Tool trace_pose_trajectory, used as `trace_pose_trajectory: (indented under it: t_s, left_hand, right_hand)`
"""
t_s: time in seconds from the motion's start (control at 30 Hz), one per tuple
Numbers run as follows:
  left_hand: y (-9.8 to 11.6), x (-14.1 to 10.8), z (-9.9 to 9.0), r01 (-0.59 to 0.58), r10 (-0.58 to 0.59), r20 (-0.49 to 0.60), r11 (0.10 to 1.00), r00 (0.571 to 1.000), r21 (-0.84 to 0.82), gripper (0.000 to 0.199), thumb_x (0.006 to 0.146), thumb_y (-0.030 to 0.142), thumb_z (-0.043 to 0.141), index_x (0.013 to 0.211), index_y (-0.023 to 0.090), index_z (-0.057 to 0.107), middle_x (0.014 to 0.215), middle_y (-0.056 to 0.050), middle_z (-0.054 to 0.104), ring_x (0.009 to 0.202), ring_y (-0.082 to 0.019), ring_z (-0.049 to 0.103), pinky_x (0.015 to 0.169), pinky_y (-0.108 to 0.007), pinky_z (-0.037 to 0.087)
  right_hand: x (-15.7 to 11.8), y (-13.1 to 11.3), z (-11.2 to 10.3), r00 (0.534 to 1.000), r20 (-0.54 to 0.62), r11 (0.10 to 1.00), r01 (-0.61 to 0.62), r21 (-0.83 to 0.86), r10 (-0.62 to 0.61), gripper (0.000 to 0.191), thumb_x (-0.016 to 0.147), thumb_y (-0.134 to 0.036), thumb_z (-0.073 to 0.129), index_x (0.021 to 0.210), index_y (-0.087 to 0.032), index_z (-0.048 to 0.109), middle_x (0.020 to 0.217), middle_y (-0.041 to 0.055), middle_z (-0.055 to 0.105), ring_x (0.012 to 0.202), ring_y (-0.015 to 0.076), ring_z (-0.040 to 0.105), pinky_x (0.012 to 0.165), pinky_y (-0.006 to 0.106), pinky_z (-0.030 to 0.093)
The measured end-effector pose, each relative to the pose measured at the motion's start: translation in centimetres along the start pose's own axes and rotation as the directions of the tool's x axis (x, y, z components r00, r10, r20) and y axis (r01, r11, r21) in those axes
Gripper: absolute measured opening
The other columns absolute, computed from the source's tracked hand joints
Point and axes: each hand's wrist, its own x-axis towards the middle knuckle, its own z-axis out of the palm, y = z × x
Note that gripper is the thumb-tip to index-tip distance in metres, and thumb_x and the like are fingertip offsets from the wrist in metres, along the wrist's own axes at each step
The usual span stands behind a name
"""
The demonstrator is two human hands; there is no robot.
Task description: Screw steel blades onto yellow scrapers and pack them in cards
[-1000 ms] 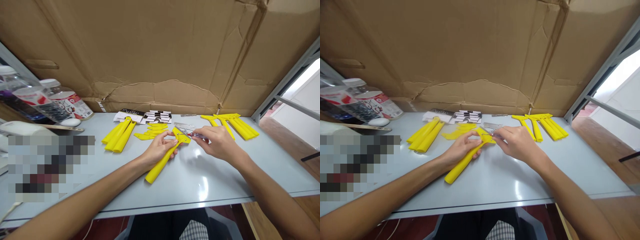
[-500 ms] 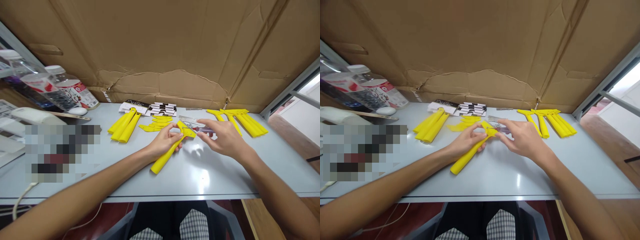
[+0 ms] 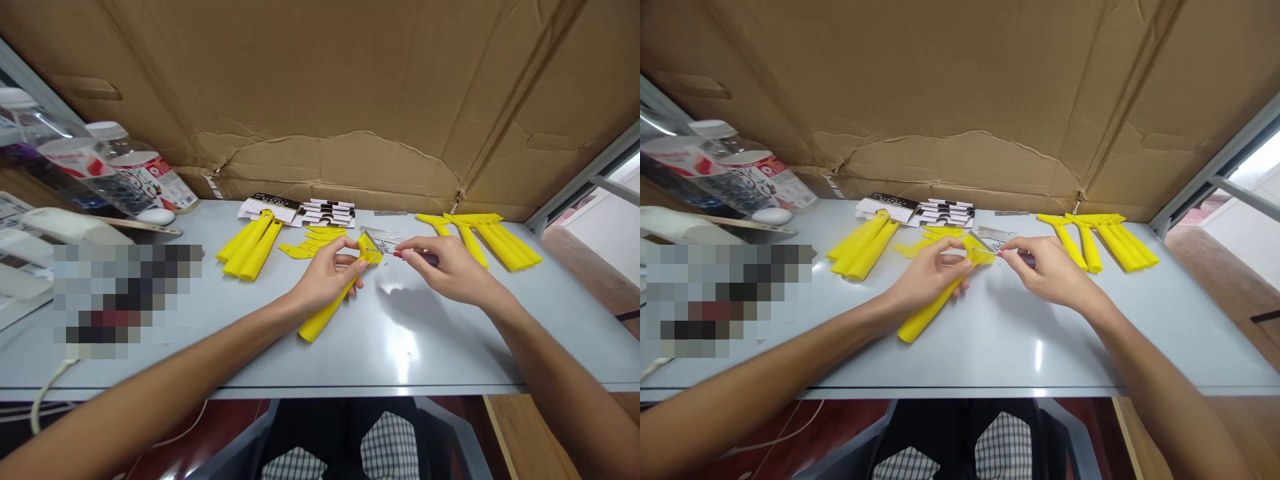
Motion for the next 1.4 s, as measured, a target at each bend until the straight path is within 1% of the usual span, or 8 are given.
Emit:
trace_pose_trajectory:
  t_s: [0.1, 0.27, 0.5, 0.73, 0.9, 1.07, 1.27, 1.4]
  left_hand:
    - [0.1, -0.1, 0.0, -0.032, 0.032, -0.023, 0.999, 0.999, 0.023, 0.037, 0.087, 0.038, 0.091, 0.106, 0.024, 0.063, 0.094, -0.012, 0.078, 0.062, -0.023, 0.073, 0.05, -0.036, 0.056]
    - [0.2, -0.2, -0.5, -0.129, 0.135, -0.058, 0.986, 0.989, 0.105, 0.033, 0.088, 0.038, 0.091, 0.112, 0.022, 0.076, 0.111, -0.013, 0.079, 0.067, -0.021, 0.074, 0.056, -0.033, 0.058]
    - [0.6, 0.3, -1.2, -0.312, 0.345, -0.039, 0.885, 0.938, 0.345, 0.017, 0.097, 0.028, 0.078, 0.108, 0.022, 0.088, 0.119, -0.012, 0.082, 0.078, -0.019, 0.07, 0.068, -0.032, 0.054]
    - [0.7, 0.3, -1.3, -0.333, 0.404, -0.012, 0.77, 0.914, 0.544, 0.017, 0.096, 0.026, 0.074, 0.11, 0.021, 0.081, 0.116, -0.008, 0.083, 0.09, -0.021, 0.075, 0.077, -0.034, 0.056]
    - [0.8, 0.2, -1.5, -0.35, 0.396, 0.022, 0.782, 0.918, 0.516, 0.021, 0.099, 0.026, 0.071, 0.117, 0.023, 0.081, 0.119, -0.008, 0.083, 0.082, -0.018, 0.075, 0.073, -0.033, 0.058]
    - [0.3, 0.5, -1.6, -0.255, 0.263, 0.026, 0.903, 0.965, 0.345, 0.029, 0.104, 0.037, 0.069, 0.128, 0.022, 0.076, 0.116, -0.01, 0.078, 0.068, -0.016, 0.075, 0.063, -0.032, 0.063]
    - [0.3, 0.6, -1.1, -0.05, 0.055, -0.049, 0.994, 0.997, 0.102, 0.038, 0.101, 0.038, 0.076, 0.133, 0.021, 0.067, 0.127, -0.018, 0.075, 0.062, -0.018, 0.077, 0.055, -0.032, 0.065]
    - [0.6, 0.3, -0.9, -0.072, 0.073, -0.058, 0.997, 0.996, 0.021, 0.038, 0.09, 0.038, 0.089, 0.117, 0.019, 0.069, 0.147, -0.019, 0.069, 0.064, -0.016, 0.078, 0.054, -0.031, 0.066]
  right_hand:
    - [0.2, 0.6, 0.1, 0.997, 0.076, 0.998, -0.032, 0.057, 0.028, 0.03, 0.107, -0.036, 0.059, 0.108, -0.02, 0.084, 0.086, 0.0033, 0.082, 0.062, 0.015, 0.064, 0.058, 0.031, 0.045]
    - [0.4, 1.7, 0.7, 0.968, 0.244, 0.991, -0.089, 0.099, 0.062, 0.02, 0.104, -0.032, 0.063, 0.111, -0.02, 0.078, 0.074, 0.0003, 0.077, 0.063, 0.0169, 0.069, 0.062, 0.03, 0.048]
    - [0.7, 2.9, 2.5, 0.989, 0.124, 0.994, 0.085, -0.071, -0.076, 0.016, 0.099, -0.013, 0.057, 0.103, -0.019, 0.071, 0.096, 0.006, 0.079, 0.079, 0.0186, 0.066, 0.071, 0.031, 0.047]
    - [0.8, 3.4, 2.8, 0.988, 0.142, 0.99, 0.08, -0.113, -0.064, 0.018, 0.099, -0.013, 0.055, 0.107, -0.02, 0.07, 0.104, 0.0094, 0.078, 0.091, 0.024, 0.069, 0.079, 0.034, 0.048]
    - [0.7, 3.2, 2.8, 0.987, 0.153, 0.992, 0.073, -0.103, -0.057, 0.018, 0.1, -0.015, 0.055, 0.108, -0.019, 0.071, 0.103, 0.0091, 0.078, 0.091, 0.024, 0.069, 0.081, 0.035, 0.049]
    - [0.6, 2.8, 2.9, 0.99, 0.11, 0.994, 0.097, -0.06, -0.09, 0.021, 0.102, -0.016, 0.056, 0.111, -0.018, 0.074, 0.101, 0.0082, 0.08, 0.084, 0.0209, 0.068, 0.077, 0.034, 0.048]
    - [0.5, 1.9, 2.7, 0.985, -0.109, 0.991, 0.133, 0.014, -0.131, 0.017, 0.102, -0.025, 0.065, 0.108, -0.017, 0.079, 0.09, 0.0054, 0.081, 0.063, 0.0139, 0.06, 0.063, 0.03, 0.046]
    - [0.3, 1.1, 2.5, 0.953, -0.244, 0.983, 0.185, -0.002, -0.18, 0.004, 0.096, -0.02, 0.075, 0.093, -0.019, 0.077, 0.085, 0.0031, 0.08, 0.06, 0.0119, 0.057, 0.058, 0.028, 0.044]
